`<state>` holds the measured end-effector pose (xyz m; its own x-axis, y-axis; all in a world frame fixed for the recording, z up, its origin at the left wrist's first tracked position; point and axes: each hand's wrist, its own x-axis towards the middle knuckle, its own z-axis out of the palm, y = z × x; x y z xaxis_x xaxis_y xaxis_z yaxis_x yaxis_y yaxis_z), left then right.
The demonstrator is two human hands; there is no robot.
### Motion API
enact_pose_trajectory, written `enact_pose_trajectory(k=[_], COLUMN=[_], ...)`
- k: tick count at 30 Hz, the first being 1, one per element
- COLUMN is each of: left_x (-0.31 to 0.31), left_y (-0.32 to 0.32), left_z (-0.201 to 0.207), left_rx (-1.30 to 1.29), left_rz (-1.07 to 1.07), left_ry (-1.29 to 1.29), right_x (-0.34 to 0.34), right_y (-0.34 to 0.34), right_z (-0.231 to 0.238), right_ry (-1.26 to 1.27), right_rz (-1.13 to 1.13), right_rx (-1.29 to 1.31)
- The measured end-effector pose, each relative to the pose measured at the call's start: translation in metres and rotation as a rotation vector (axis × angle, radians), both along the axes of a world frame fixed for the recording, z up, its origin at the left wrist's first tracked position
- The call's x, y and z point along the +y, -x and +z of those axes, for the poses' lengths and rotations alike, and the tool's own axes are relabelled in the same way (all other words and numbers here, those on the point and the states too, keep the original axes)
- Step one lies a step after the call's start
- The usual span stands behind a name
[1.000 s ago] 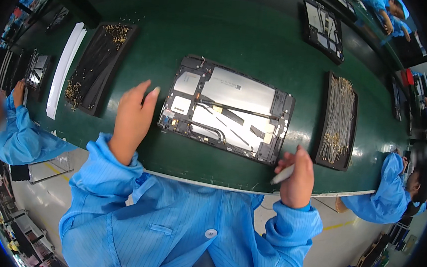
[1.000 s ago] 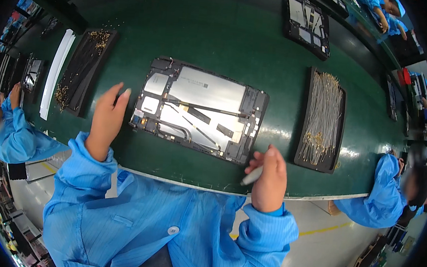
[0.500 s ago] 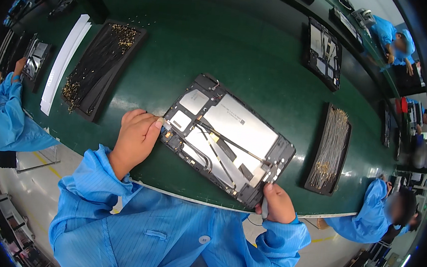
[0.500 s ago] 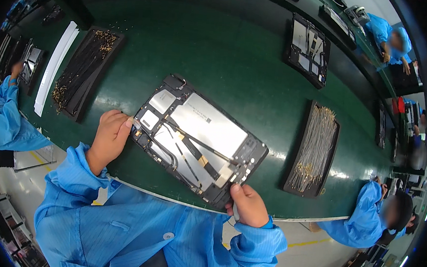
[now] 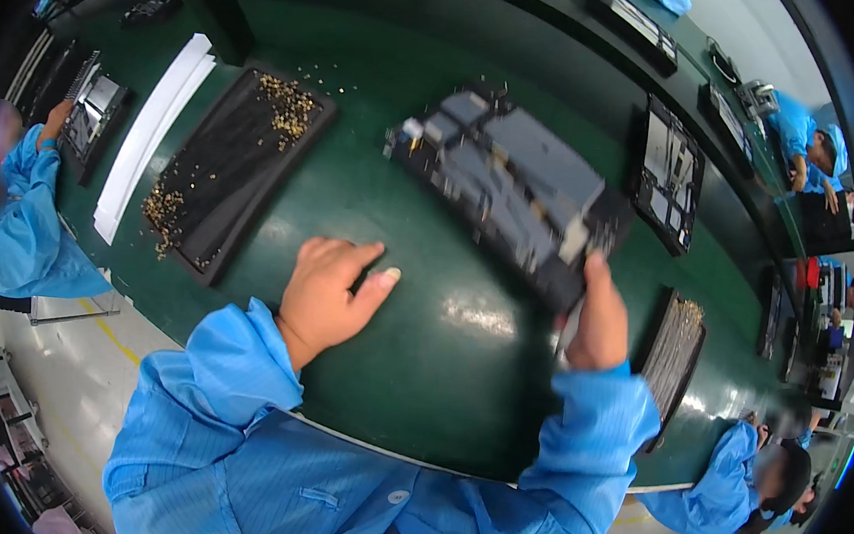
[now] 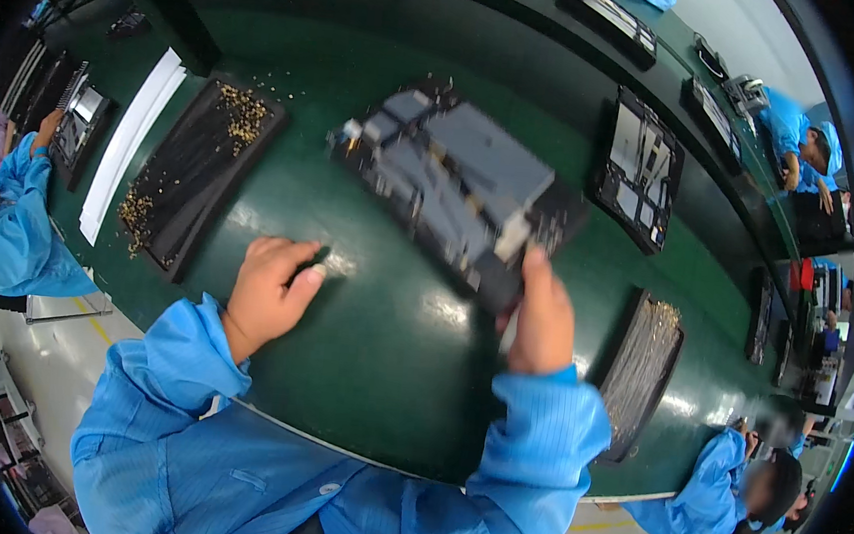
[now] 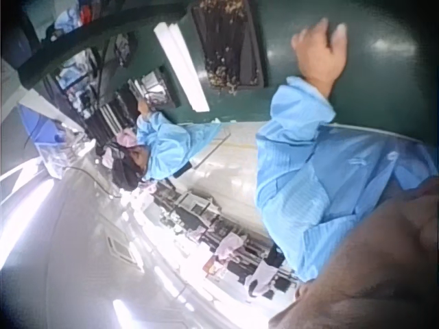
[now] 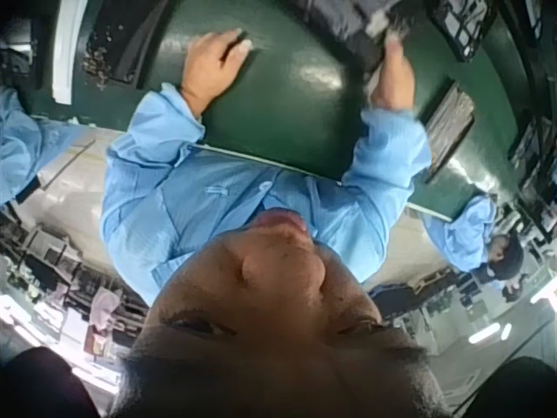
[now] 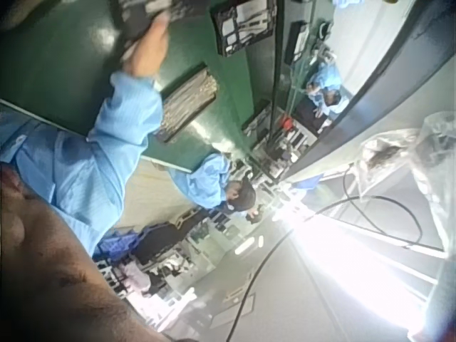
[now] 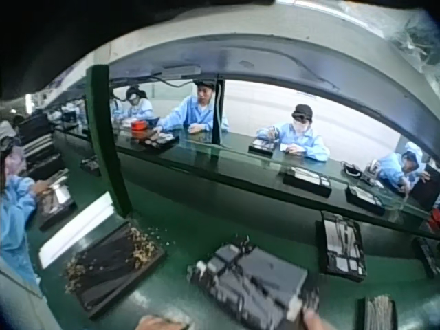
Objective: Assembling and applying adhesive components to tablet internals on an assembly line.
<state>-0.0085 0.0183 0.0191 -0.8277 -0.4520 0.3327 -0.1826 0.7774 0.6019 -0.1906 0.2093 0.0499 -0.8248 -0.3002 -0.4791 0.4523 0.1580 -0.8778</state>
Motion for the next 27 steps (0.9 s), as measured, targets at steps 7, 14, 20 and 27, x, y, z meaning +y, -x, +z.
enact_pose_trajectory(k=[7,14,20,27], left_x=[-0.001,-0.004,-0.005,-0.002], left_y=[-0.002,0.003,0.007,0.005], left_z=[0.009,0.004,0.005,0.006], left_rx=[-0.059,-0.015,-0.042,-0.052], left_rz=[-0.005,-0.037,-0.047,-0.045], left_ry=[-0.029,0.077,0.095,0.090], right_x=[-0.061,0.000,-0.002,-0.023], right_y=[0.071,0.134,0.159,0.165], right_z=[-0.019,-0.031,-0.035,-0.035], right_ry=[0.214,0.390,0.439,0.547], right_rz=[-0.407,-0.771,-0.798,-0.688], right_rx=[0.023,-0.108,-0.196,-0.230])
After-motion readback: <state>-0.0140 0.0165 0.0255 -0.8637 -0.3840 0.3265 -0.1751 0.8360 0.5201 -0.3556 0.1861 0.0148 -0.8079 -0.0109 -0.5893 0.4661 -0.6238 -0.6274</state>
